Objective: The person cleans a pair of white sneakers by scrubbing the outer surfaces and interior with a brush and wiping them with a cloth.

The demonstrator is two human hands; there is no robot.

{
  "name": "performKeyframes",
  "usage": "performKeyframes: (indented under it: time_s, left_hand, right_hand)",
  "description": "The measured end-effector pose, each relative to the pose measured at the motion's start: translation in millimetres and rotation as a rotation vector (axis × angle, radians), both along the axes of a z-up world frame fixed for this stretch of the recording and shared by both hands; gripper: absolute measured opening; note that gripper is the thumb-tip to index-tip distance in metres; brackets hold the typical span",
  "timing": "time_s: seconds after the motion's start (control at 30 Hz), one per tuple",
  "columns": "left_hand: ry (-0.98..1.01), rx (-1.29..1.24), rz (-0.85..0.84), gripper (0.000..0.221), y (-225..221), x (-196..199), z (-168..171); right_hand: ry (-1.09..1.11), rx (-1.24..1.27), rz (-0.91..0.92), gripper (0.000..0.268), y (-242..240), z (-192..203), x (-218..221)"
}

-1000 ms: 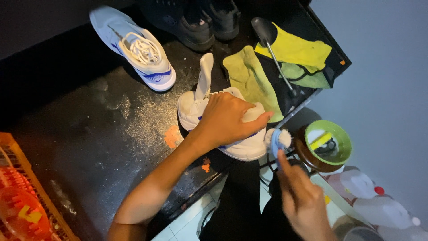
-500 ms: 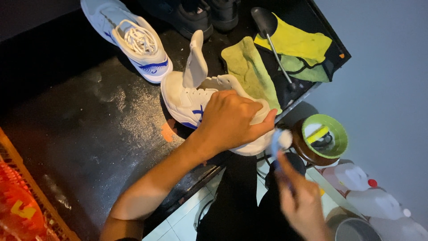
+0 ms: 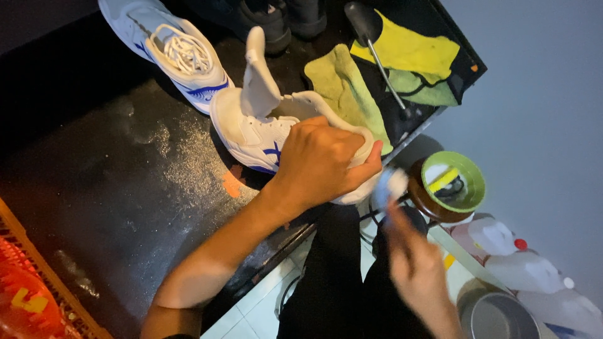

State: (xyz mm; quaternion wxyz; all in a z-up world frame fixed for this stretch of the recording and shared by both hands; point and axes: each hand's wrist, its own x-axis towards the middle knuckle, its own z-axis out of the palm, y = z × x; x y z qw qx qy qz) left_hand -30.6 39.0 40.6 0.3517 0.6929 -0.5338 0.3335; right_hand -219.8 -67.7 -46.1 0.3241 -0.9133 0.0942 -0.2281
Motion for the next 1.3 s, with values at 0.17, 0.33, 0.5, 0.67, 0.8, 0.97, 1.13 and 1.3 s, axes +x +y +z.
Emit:
performKeyframes:
  time_s: [0.17,0.33,0.5,0.67,0.8,0.97,1.13,1.3]
  left_hand:
    - [0.031,-0.008,-0.044,0.037,5.9,-2.5,5.2]
    - [0.039,-0.017,-0.064,0.035,4.7,-7.7,7.0]
    - [0.036,-0.024,-0.09,0.036,8.6,-3.4,7.9]
    - [0.039,-0.025,-0.099,0.037,8.1,-0.1,10.0]
    - [0.045,-0.001,-0.11,0.037,7.6,1.1,5.0]
    - [0.082,-0.002,-0.134,0.035,9.2,0.7,7.7]
    - [0.049,-0.003,-0.175,0.036,11.5,-4.3,10.1]
    - [-0.008,0.017,-0.188,0.037,9.6,2.4,2.9]
  right_hand:
    - [-0.036,0.058,-0.017,0.049,1.9,-7.2,-4.2]
    - [-0.027,0.11,-0.104,0.048,-3.5,-5.3,-1.2]
    - [-0.065,0.011,-0.034,0.048,-6.2,-13.4,-10.1]
    - [0.007,0.086,-0.059,0.048,-0.6,-17.3,-12.8]
    - [0.008,0.088,-0.011,0.048,-2.4,-10.8,-8.3]
    - [-0.005,0.025,0.062,0.051,-6.2,-17.2,-14.5]
    - [0.116,0.139,-0.043,0.052,1.3,-2.1,-21.2]
    - [0.071,0.099,0.082,0.047,-9.0,11.5,-2.1]
